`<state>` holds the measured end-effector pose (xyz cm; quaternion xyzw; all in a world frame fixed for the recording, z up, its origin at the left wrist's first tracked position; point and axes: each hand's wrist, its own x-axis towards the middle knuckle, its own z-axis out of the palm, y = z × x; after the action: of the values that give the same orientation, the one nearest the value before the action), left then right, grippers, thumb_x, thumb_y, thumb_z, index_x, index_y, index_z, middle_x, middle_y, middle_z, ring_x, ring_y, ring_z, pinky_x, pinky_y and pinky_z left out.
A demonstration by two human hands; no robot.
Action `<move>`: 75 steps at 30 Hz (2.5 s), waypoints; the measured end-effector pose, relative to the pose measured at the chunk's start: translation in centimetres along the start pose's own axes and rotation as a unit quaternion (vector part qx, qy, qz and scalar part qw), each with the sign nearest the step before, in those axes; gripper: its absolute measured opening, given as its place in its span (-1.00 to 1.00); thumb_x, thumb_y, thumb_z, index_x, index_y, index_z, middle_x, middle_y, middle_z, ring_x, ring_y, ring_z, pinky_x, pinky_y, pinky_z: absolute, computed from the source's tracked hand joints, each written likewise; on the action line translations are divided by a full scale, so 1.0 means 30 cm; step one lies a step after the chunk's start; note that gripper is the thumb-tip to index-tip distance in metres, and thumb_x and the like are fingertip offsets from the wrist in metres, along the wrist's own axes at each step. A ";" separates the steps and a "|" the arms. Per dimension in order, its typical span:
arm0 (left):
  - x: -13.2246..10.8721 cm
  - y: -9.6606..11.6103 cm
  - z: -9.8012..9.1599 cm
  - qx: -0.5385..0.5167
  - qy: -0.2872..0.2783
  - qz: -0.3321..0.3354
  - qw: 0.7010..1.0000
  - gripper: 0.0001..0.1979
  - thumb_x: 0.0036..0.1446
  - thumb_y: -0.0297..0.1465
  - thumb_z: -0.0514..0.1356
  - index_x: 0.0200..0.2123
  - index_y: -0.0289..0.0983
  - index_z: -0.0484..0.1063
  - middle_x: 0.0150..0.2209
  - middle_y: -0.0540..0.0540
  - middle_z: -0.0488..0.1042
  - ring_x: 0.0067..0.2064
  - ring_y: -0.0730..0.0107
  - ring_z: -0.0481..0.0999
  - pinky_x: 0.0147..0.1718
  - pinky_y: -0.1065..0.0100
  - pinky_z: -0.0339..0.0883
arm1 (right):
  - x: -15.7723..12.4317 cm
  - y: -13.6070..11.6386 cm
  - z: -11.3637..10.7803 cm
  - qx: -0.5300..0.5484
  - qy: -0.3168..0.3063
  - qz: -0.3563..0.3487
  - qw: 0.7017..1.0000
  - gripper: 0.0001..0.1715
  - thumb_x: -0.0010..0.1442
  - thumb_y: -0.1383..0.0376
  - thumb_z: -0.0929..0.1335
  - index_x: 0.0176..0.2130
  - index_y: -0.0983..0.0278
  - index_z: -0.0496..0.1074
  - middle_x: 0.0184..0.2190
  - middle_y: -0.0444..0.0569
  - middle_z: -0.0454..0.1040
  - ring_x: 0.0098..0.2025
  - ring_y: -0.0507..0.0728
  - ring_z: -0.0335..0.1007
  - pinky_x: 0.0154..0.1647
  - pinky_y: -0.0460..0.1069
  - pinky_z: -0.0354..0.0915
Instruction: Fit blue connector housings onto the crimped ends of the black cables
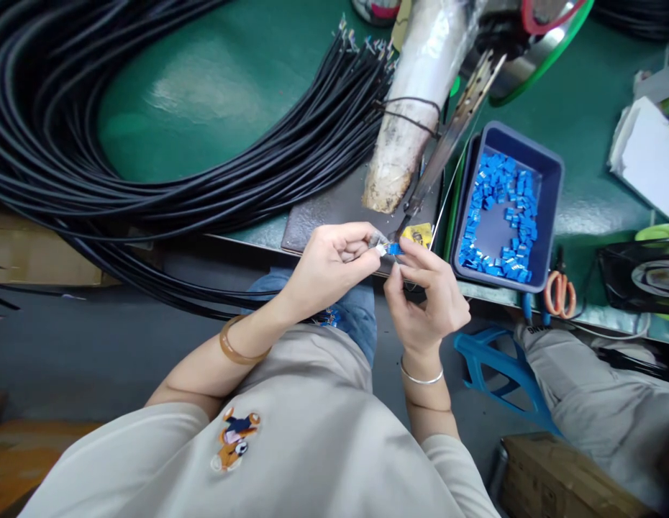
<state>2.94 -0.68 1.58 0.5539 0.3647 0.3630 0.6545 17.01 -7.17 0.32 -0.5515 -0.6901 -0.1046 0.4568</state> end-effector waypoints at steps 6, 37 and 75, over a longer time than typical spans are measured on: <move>-0.007 -0.001 -0.002 0.023 -0.008 -0.001 1.000 -0.86 0.15 -0.46 0.15 -0.47 -0.31 0.32 -0.62 0.12 0.14 -0.59 0.67 0.08 -0.62 0.52 -0.05 | -0.001 0.000 -0.002 -0.004 0.006 -0.004 1.000 -0.79 0.16 0.50 0.44 -0.25 0.24 0.41 -0.12 0.00 0.65 -0.22 0.06 0.65 -0.16 -0.08 0.56; -0.014 -0.006 -0.003 0.073 0.007 0.037 0.997 -0.87 0.17 -0.45 0.14 -0.44 -0.31 0.35 -0.59 0.10 0.11 -0.55 0.63 0.05 -0.58 0.49 -0.08 | 0.016 0.001 0.001 -0.013 0.002 0.008 1.000 -0.79 0.14 0.50 0.46 -0.23 0.24 0.47 -0.17 -0.05 0.65 -0.15 0.05 0.61 -0.07 -0.07 0.54; -0.083 0.010 -0.055 -0.116 -0.124 -0.123 0.978 -0.70 0.15 -0.26 0.33 -0.47 -0.36 0.39 -0.61 -0.01 0.48 -0.71 0.73 0.11 -0.73 0.55 -0.10 | -0.007 -0.034 -0.052 -0.048 -0.123 0.018 0.991 -0.95 0.27 0.36 0.41 -0.23 0.24 0.43 -0.58 -0.29 0.41 -0.63 -0.12 0.25 -0.53 -0.14 0.15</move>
<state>0.30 -2.07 1.85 0.4654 0.3015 0.2483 0.7942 16.93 -8.70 1.39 -0.5940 -0.7252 -0.0608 0.3429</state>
